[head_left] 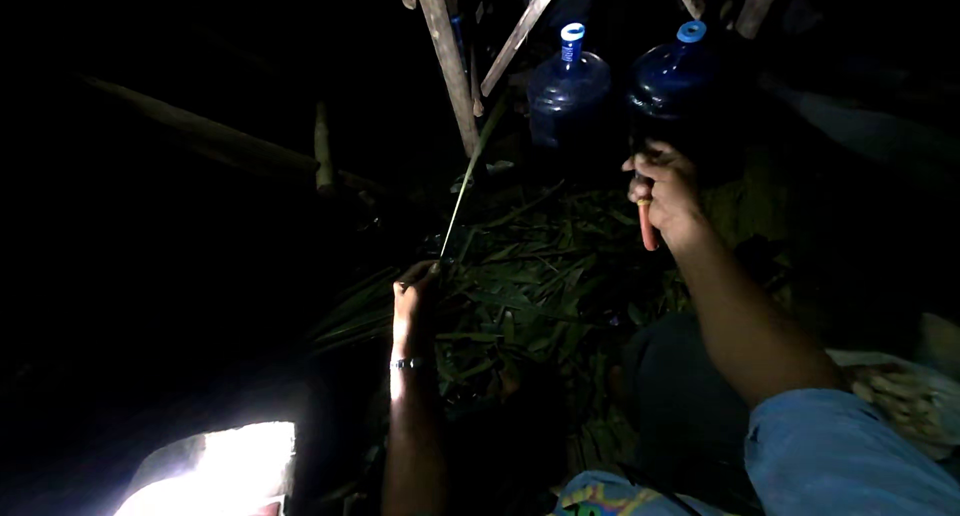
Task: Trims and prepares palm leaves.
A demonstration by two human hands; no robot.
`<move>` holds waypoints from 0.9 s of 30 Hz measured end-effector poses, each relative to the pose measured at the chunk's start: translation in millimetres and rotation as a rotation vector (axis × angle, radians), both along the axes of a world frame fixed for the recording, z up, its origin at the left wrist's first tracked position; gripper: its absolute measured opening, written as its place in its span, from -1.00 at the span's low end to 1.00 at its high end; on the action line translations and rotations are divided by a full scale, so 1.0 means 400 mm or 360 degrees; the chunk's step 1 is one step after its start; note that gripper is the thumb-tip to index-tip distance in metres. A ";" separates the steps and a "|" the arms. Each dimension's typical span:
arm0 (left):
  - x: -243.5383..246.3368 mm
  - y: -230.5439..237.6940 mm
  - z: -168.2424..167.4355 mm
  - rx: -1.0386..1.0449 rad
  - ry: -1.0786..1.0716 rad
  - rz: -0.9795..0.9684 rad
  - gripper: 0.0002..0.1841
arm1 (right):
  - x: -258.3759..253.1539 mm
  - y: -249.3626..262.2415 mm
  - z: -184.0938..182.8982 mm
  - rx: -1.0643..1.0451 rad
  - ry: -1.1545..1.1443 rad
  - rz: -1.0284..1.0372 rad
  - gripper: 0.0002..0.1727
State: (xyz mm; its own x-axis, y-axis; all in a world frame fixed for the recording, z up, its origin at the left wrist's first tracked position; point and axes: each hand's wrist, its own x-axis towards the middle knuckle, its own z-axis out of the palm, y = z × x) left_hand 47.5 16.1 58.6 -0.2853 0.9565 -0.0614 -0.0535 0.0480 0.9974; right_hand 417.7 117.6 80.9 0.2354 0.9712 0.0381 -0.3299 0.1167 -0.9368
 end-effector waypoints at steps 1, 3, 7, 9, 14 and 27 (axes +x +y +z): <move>0.007 0.005 -0.001 -0.0035 -0.0081 -0.0008 -0.83 | -0.029 -0.015 -0.001 0.0093 -0.0126 0.0166 -0.68; 0.027 0.011 -0.011 -0.0087 -0.0263 -0.0068 -0.80 | -0.107 -0.060 -0.003 0.0255 -0.0480 0.0593 -0.66; 0.058 0.009 -0.033 -0.0117 -0.0459 -0.0341 -0.77 | -0.280 -0.123 -0.038 0.0454 -0.0880 0.1273 -0.57; 0.059 0.010 -0.050 -0.0112 -0.0534 -0.0511 -0.76 | -0.332 -0.130 -0.064 0.0471 -0.0851 0.1375 -0.55; 0.071 0.009 -0.065 -0.0211 -0.0712 -0.0733 -0.77 | -0.354 -0.143 -0.075 0.0537 -0.0889 0.1317 -0.67; 0.078 0.009 -0.068 -0.0330 -0.0670 -0.0868 -0.83 | -0.227 -0.110 0.000 0.0508 -0.0348 0.0653 -0.74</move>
State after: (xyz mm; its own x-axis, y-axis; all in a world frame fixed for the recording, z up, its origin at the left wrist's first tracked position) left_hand 78.7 19.6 31.2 0.3175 0.9128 -0.2570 -0.3461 0.3638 0.8648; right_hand 327.0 73.5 80.8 -0.2056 0.9137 0.3506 -0.2103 0.3086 -0.9277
